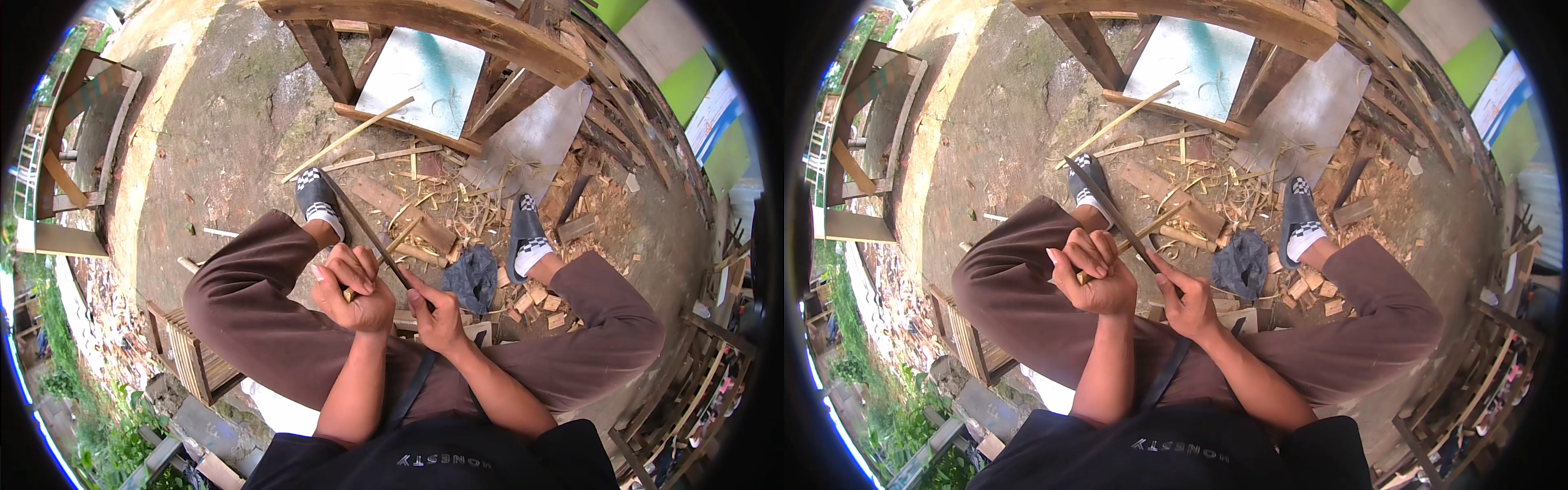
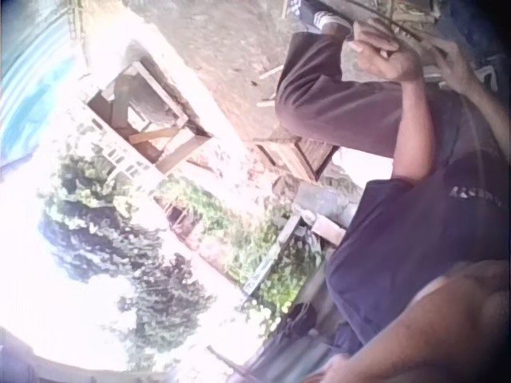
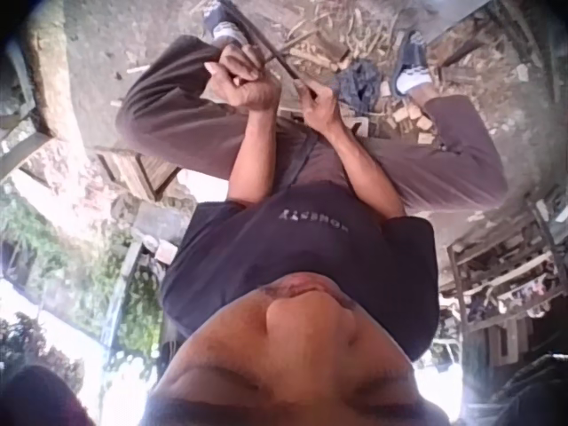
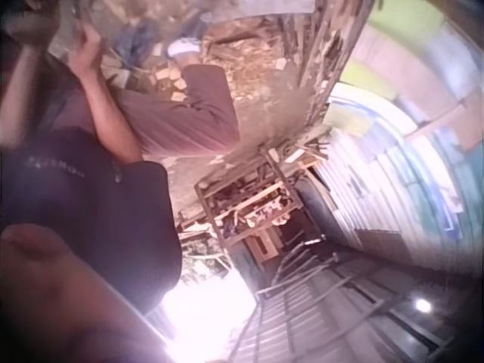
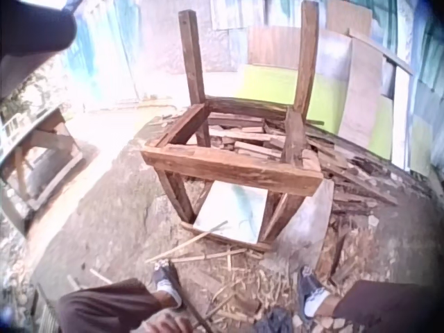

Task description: The person sits on the ground and uses a knife to shave thin strips from a small wooden stick, repeatedly turning the stick and removing shavings. The person occasionally inspects the stick and continues shaving along its length.

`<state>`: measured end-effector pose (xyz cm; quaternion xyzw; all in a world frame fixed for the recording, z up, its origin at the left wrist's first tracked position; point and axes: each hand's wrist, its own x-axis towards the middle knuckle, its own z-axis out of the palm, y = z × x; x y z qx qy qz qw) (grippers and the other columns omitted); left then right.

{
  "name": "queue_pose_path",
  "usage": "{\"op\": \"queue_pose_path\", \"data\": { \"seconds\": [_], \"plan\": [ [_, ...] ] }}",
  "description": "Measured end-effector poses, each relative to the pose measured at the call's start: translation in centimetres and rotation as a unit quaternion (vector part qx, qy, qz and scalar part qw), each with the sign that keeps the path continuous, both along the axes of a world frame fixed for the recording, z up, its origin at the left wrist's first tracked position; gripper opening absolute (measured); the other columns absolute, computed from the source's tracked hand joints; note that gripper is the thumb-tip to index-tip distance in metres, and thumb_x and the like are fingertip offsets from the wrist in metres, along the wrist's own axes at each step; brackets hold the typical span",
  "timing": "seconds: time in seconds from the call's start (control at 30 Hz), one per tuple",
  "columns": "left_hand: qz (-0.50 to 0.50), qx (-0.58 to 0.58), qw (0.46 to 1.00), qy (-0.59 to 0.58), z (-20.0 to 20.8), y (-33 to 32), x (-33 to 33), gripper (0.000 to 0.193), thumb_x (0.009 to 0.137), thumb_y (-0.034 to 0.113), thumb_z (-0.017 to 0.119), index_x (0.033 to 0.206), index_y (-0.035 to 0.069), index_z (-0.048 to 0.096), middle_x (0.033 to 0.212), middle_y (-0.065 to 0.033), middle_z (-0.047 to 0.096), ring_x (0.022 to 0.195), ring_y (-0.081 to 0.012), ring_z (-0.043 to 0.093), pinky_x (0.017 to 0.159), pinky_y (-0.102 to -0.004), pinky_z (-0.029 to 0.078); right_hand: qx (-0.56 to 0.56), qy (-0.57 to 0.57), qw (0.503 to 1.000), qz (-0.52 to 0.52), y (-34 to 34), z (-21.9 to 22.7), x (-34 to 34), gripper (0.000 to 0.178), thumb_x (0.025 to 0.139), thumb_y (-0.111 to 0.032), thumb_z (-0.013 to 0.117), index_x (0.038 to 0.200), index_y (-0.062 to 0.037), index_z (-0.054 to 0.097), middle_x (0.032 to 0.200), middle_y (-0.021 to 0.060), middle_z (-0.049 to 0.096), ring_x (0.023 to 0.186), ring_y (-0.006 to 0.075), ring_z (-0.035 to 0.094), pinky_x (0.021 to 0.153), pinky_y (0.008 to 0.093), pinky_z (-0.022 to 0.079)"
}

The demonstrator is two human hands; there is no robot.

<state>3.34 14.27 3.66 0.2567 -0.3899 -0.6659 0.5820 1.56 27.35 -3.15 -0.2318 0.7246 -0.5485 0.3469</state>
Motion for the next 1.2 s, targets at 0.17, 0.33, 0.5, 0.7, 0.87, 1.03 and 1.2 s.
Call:
{"op": "queue_pose_path", "data": {
  "seconds": [0.17,0.33,0.5,0.7,0.87,1.03,1.2],
  "plan": [
    [-0.002,0.034,0.999,0.005,-0.1,-0.8,0.2,0.06,0.109,0.034,0.031,0.054,0.012,0.032,0.059,-0.0013,0.03,0.047,-0.0117,0.023,0.048,-0.0273,0.021,0.064,-0.056,0.996,0.005,0.3,-2.9,-1.7,0.039,0.103,-0.025,0.057,0.139,-0.0092,0.061,0.062,0.0102,0.045,0.063,0.0077,0.043,0.057,0.0314,0.044],
    [-0.049,0.006,0.999,-0.002,-0.4,-0.8,0.5,0.06,0.109,0.036,0.032,0.054,0.011,0.032,0.062,-0.0015,0.03,0.047,-0.0117,0.023,0.047,-0.0274,0.02,-0.006,0.023,1.0,0.006,0.2,-1.6,-0.9,0.04,0.104,-0.025,0.056,0.14,-0.0073,0.059,0.061,0.0085,0.045,0.059,0.009,0.043,0.056,0.0291,0.043],
    [-0.054,0.031,0.998,0.016,-0.2,-1.8,0.0,0.061,0.109,0.035,0.032,0.054,0.011,0.033,0.062,-0.0013,0.031,0.046,-0.0117,0.022,0.047,-0.0269,0.019,0.058,-0.005,0.998,0.013,0.5,-3.0,-1.8,0.038,0.104,-0.021,0.056,0.138,-0.0078,0.061,0.063,0.0114,0.05,0.057,0.0114,0.05,0.057,0.0292,0.043],
    [-0.066,0.032,0.997,0.01,-0.1,-1.9,-0.4,0.061,0.109,0.035,0.031,0.053,0.01,0.032,0.06,-0.0012,0.029,0.046,-0.0117,0.02,0.046,-0.0279,0.018,0.126,-0.005,0.992,-0.004,0.9,-5.0,-2.7,0.038,0.103,-0.02,0.055,0.138,-0.0083,0.06,0.075,0.0273,0.062,0.062,0.0314,0.068,0.059,0.0338,0.048],
    [-0.076,0.017,0.997,0.005,-0.3,-2.0,-0.8,0.061,0.109,0.035,0.029,0.053,0.01,0.033,0.059,-0.0016,0.029,0.046,-0.0117,0.02,0.046,-0.0281,0.019,0.059,0.018,0.998,0.017,1.3,-2.8,-2.0,0.039,0.105,-0.024,0.054,0.138,-0.0026,0.058,0.073,0.0157,0.06,0.071,0.0075,0.046,0.065,0.0298,0.047],
    [-0.064,0.019,0.998,-0.005,-0.3,-1.9,-1.5,0.062,0.109,0.035,0.027,0.053,0.01,0.032,0.058,-0.0019,0.028,0.047,-0.0125,0.021,0.049,-0.0268,0.023,0.141,-0.039,0.989,-0.021,1.6,-6.8,-2.7,0.041,0.105,-0.025,0.054,0.141,-0.0051,0.057,0.066,0.0085,0.047,0.065,0.0069,0.044,0.06,0.0284,0.044],
    [-0.055,0.004,0.998,0.014,-0.5,-1.3,-2.4,0.063,0.11,0.028,0.031,0.05,0.006,0.036,0.054,-0.0041,0.033,0.044,-0.0113,0.023,0.044,-0.0264,0.02,0.042,0.049,0.998,-0.002,2.2,-5.2,-2.3,0.041,0.105,-0.024,0.053,0.141,-0.0058,0.057,0.067,0.0138,0.055,0.06,0.0091,0.048,0.058,0.0288,0.044]
  ]
}}
